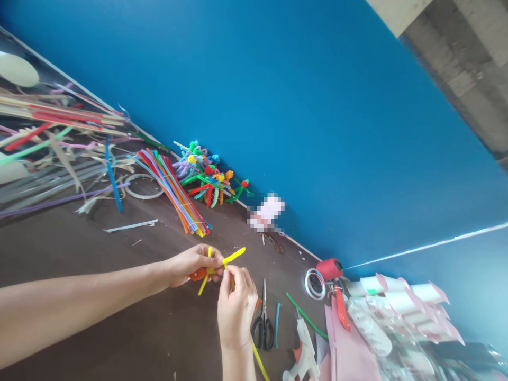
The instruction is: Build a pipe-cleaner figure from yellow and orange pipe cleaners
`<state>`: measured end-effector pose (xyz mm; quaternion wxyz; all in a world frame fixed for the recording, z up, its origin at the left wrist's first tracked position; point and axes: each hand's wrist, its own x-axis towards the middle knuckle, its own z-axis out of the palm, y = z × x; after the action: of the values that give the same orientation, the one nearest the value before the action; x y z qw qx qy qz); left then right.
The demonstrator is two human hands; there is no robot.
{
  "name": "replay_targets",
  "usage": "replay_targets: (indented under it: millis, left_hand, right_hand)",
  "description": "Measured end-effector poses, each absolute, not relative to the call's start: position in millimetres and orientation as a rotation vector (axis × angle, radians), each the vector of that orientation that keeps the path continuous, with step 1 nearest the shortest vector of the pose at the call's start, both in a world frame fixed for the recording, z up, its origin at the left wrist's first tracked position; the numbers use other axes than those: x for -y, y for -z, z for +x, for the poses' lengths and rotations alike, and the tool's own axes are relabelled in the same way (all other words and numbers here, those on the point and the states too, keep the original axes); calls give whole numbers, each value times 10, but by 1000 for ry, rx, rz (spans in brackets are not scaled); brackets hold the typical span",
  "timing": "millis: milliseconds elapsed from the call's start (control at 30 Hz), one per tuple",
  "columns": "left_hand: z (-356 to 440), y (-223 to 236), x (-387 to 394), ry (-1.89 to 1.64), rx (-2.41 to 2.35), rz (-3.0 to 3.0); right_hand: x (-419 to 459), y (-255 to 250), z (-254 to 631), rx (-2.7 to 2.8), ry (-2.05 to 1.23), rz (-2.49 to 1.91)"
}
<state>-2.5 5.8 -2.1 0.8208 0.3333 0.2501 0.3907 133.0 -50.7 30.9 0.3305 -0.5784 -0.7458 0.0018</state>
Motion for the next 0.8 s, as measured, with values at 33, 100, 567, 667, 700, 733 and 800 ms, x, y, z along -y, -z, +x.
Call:
replay_targets:
  millis: [33, 100, 567, 667, 700, 733, 800]
  left_hand:
    - [-20, 19, -57, -839, -533, 700]
    - [-15, 9, -53, -844, -534, 690]
    - [-32, 1, -53, -800, -546, 713]
    - [-40, -12, -50, -799, -542, 727]
    - [-42, -17, -49, -796, -541, 731]
    - [-43, -21, -47, -792, -539, 731]
    - [-45, -28, -45, -789, -535, 718]
  right_hand:
    - [508, -315, 1329, 1957, -3, -1510]
    - [510, -325, 1327, 1966, -5, -1507]
    - [508, -321, 1343, 1976, -97, -1533]
    - [510, -322, 1344, 1967, -125, -1538]
    - [510, -323, 1343, 1964, -133, -1537]
    - [510, -324, 1342, 1962, -138, -1534]
    - [510, -325, 1340, 1960, -149, -1531]
